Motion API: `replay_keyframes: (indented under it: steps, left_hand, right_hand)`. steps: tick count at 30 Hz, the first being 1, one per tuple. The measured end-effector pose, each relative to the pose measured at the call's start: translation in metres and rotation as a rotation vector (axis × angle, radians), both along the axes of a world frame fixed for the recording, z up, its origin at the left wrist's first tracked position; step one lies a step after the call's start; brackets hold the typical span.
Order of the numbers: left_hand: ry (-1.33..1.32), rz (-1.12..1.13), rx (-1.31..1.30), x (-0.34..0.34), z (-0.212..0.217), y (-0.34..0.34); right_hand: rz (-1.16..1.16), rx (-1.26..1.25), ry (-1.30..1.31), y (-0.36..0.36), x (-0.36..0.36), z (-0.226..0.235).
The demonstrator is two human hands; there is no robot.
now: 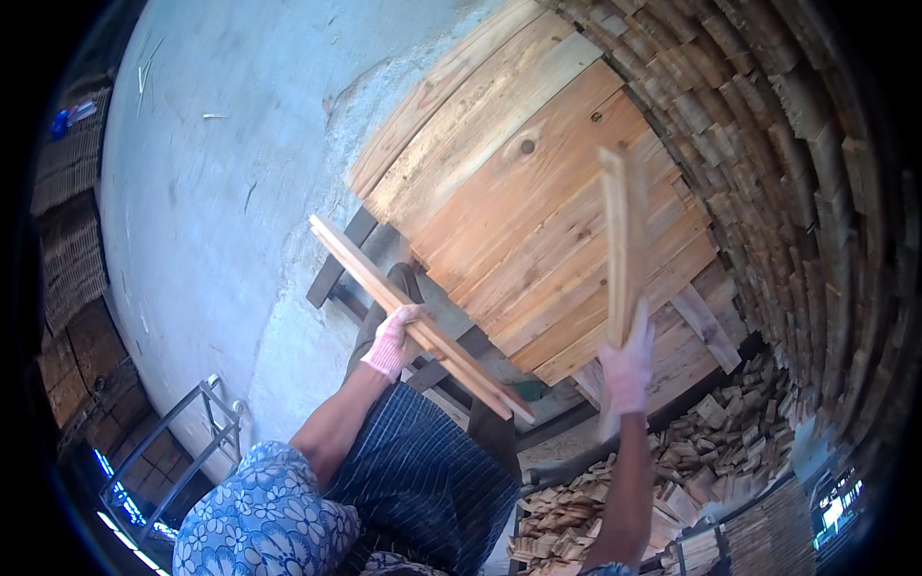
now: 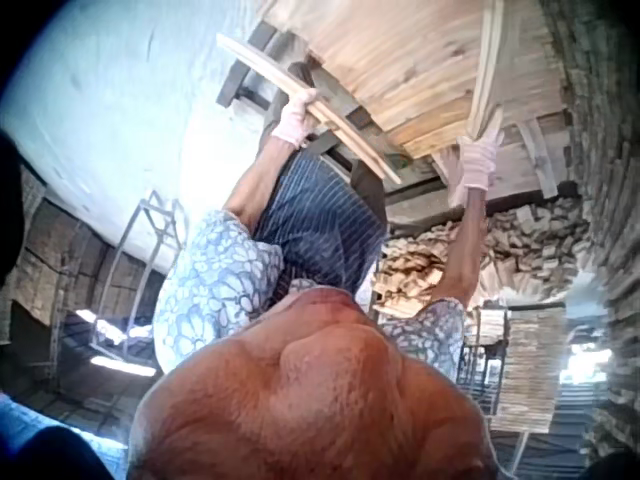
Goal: The person picks up wooden planks from a pile and stacks them onto a wooden pallet. They repeatedly lift the planks and place them in a neat arrangement on the pallet.
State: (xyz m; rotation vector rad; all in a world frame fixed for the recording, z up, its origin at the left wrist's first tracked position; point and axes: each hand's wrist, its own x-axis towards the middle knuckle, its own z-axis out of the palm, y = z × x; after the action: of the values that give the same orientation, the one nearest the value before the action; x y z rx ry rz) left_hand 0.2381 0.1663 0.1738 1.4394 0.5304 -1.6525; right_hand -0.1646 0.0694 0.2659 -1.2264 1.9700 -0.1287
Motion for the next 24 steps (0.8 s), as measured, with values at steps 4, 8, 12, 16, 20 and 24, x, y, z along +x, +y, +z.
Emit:
replay_keyframes:
  steps: [4, 8, 12, 16, 20, 24]
  left_hand:
    - [-0.189, -0.242, -0.141, 0.032, 0.074, -0.091]
    - [-0.429, -0.577, -0.242, 0.082, 0.107, -0.243]
    - [-0.643, -0.941, -0.274, 0.131, 0.098, -0.382]
    - [-0.811, -1.295, -0.099, 0.168, 0.079, -0.471]
    - [-0.701, -1.156, -0.156, 0.151, 0.072, -0.503]
    - [-0.542, -1.383, -0.078, 0.099, 0.03, -0.493]
  right_hand:
    - [0.315, 0.013, 0.127, -0.139, 0.029, -0.003]
    - [0.559, -0.084, 0.354, -0.259, 0.05, -0.03]
    - [0.633, 0.143, 0.527, -0.32, 0.08, -0.059]
    - [0.689, 0.077, 0.461, -0.322, 0.071, -0.071]
    - [0.698, 0.103, 0.431, -0.323, 0.068, -0.071]
    - [0.704, 0.105, 0.445, -0.322, 0.075, -0.069]
